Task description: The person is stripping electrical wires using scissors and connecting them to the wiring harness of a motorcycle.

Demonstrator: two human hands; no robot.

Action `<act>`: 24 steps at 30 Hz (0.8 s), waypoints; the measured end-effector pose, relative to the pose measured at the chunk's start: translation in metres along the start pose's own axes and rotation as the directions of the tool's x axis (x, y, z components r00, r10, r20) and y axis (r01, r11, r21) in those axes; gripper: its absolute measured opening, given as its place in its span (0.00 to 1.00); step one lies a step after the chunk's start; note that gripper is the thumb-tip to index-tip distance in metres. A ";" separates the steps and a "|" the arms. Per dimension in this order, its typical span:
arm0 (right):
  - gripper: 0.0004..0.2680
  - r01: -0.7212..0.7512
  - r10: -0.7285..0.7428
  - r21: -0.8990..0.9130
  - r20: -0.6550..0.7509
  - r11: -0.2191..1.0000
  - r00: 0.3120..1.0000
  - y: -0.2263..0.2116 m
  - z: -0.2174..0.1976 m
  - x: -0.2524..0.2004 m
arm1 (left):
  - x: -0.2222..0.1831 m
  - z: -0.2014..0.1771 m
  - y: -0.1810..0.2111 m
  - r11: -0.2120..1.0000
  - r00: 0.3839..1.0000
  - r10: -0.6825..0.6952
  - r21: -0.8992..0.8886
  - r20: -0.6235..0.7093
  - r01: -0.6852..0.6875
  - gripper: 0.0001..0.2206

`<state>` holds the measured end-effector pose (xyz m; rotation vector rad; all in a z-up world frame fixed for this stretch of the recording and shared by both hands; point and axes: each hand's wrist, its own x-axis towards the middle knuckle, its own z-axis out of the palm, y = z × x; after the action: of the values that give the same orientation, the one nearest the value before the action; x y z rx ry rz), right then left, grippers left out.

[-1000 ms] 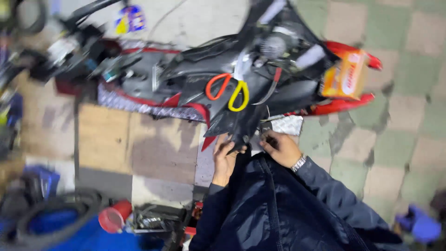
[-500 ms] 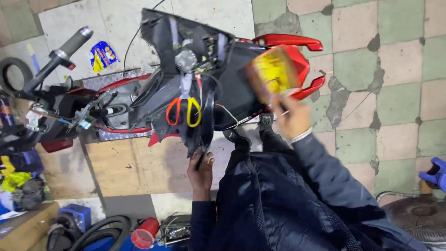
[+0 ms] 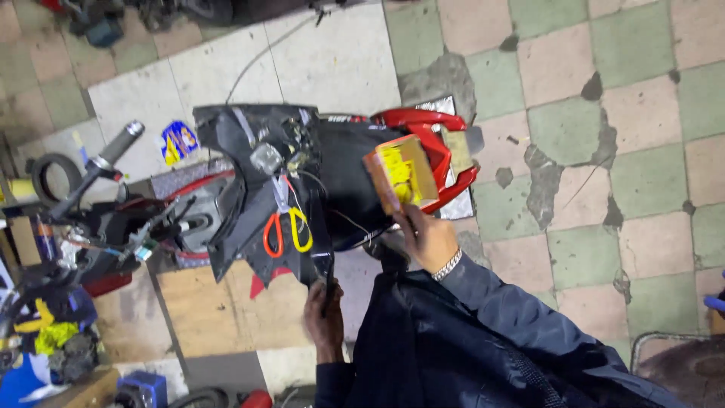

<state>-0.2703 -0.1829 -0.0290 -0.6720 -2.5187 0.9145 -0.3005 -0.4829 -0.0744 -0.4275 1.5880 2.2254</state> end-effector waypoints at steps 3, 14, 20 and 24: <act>0.08 -0.273 0.273 -0.031 0.218 0.962 0.937 0.024 0.017 0.014 | 0.005 -0.037 -0.021 0.187 0.975 0.223 0.981 0.001 -0.044 0.18; 0.23 -0.330 0.349 -0.114 0.329 0.937 0.877 0.011 -0.001 0.045 | 0.036 -0.003 0.004 -0.511 0.071 0.489 0.351 0.870 -0.784 0.07; 0.23 -0.293 0.273 0.077 0.199 0.953 0.941 -0.012 -0.022 0.024 | 0.018 -0.007 -0.036 0.844 0.991 0.071 0.536 -0.112 0.000 0.16; 0.27 -0.397 0.183 0.303 0.547 0.866 0.817 -0.031 -0.015 0.008 | -0.004 0.007 -0.049 0.338 0.871 0.262 0.806 0.416 -0.487 0.11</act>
<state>-0.2793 -0.1920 0.0040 -0.7791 -2.5389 1.8883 -0.2745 -0.4627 -0.1113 0.5570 2.6148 1.1840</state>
